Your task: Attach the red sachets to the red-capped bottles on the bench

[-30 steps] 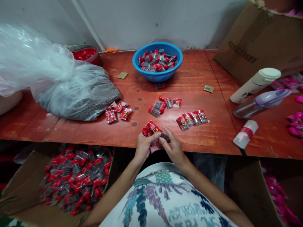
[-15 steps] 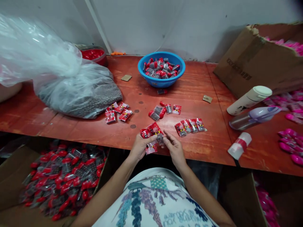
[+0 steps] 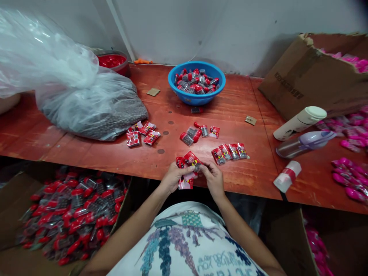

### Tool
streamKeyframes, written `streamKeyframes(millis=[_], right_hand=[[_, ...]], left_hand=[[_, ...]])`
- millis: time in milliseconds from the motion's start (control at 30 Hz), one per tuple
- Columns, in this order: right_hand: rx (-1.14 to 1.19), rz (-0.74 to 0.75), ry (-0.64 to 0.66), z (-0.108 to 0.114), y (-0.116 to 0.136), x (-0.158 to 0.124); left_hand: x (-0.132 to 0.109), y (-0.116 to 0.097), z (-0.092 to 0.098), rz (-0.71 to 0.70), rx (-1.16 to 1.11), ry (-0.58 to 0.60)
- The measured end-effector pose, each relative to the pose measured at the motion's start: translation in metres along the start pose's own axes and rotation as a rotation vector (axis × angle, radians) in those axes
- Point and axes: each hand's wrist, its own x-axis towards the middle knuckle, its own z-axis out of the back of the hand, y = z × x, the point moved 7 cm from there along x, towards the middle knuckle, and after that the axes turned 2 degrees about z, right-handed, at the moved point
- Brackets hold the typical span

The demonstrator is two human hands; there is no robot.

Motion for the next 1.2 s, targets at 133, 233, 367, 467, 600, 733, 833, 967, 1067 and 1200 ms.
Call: streamKeyframes(millis=[133, 233, 367, 467, 600, 733, 833, 967, 1067, 1200], right_hand=[[-0.121, 0.069, -0.186, 0.042, 0.006, 0.016], [-0.385, 0.225, -0.420, 0.091, 0.022, 0.025], [-0.775, 0.353, -0.523, 0.102, 0.045, 0.030], [-0.862, 0.485, -0.255, 0.046, 0.053, 0.042], [-1.026, 0.536, 0.113, -0.044, 0.041, 0.073], [-1.194, 0.507, 0.148, -0.081, 0.022, 0.100], [-1.210, 0.504, 0.232, -0.087, 0.011, 0.094], [-1.064, 0.434, 0.310, -0.072, 0.003, 0.068], [-0.826, 0.339, 0.264, -0.051, -0.002, 0.049], [-0.418, 0.150, 0.082, -0.022, -0.011, 0.029]], left_hand=[[0.000, 0.003, 0.001, 0.040, -0.069, -0.004], [0.001, 0.001, 0.013, 0.029, -0.095, -0.055], [0.003, -0.002, 0.033, -0.023, -0.090, -0.171], [0.006, -0.006, 0.043, -0.057, -0.136, -0.231], [0.006, -0.017, 0.052, -0.051, -0.220, -0.282], [-0.001, -0.029, 0.067, -0.059, -0.232, -0.361], [-0.005, -0.035, 0.076, -0.119, -0.210, -0.392], [-0.004, -0.033, 0.081, -0.172, -0.249, -0.384], [0.002, -0.029, 0.076, -0.176, -0.277, -0.333], [0.007, -0.024, 0.067, -0.127, -0.288, -0.328]])
